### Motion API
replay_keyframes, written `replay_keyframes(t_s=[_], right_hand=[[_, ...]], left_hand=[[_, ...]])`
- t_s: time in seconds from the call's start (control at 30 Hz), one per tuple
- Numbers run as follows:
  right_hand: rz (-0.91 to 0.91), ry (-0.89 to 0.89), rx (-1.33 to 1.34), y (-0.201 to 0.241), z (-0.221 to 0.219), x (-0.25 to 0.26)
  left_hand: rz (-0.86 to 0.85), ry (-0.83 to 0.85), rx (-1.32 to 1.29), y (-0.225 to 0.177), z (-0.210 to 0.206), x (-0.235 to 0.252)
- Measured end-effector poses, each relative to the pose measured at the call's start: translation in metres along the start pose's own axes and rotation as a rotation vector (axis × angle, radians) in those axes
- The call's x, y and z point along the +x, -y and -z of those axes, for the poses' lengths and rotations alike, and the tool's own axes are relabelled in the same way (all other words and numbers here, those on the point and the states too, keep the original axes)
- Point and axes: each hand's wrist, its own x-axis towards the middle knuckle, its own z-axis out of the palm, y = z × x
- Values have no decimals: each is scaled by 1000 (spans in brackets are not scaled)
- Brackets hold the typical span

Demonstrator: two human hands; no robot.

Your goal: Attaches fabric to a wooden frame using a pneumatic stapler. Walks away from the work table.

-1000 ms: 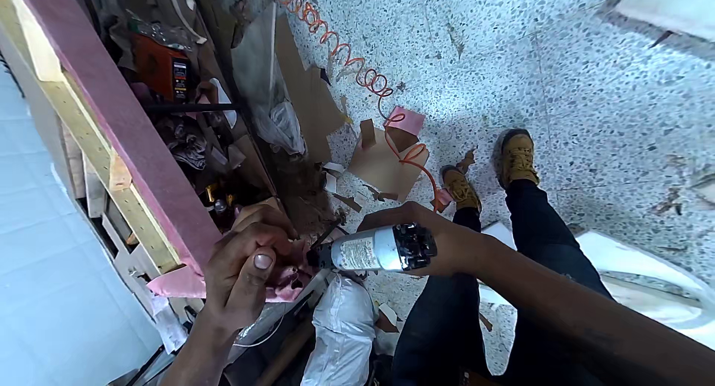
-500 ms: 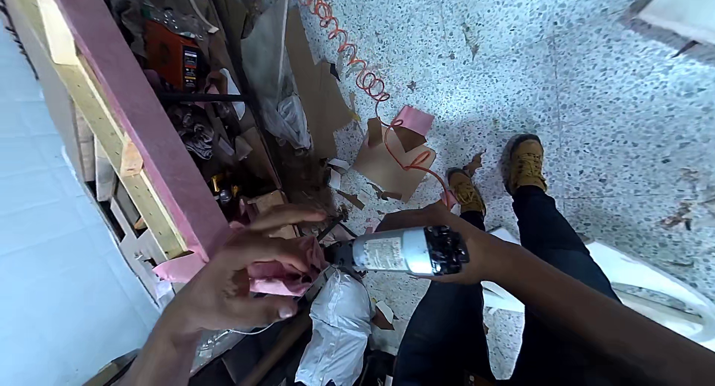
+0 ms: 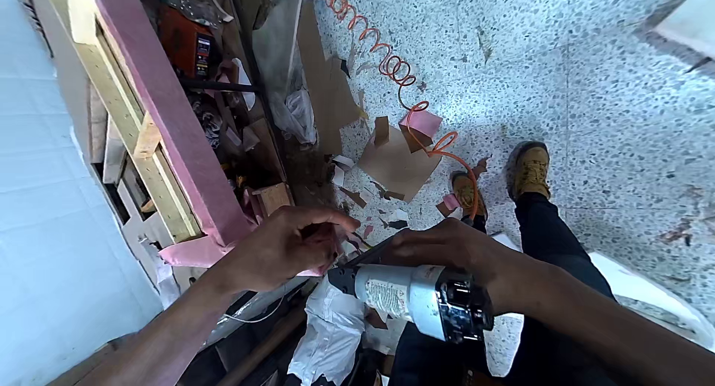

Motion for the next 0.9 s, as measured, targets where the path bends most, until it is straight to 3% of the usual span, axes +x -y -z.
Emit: replay_keyframes(t_s=[0.27, 0.53, 0.73, 0.9], right_hand=[[34, 28, -119, -2, 11, 19], [50, 58, -270, 7, 20, 31], [43, 45, -194, 11, 29, 32], [-5, 8, -103, 11, 34, 36]], left_hand=[[34, -76, -35, -1, -1, 3], [-63, -262, -204, 1, -9, 10], [-1, -400, -270, 1, -10, 10], [-114, -442, -355, 8, -11, 4]])
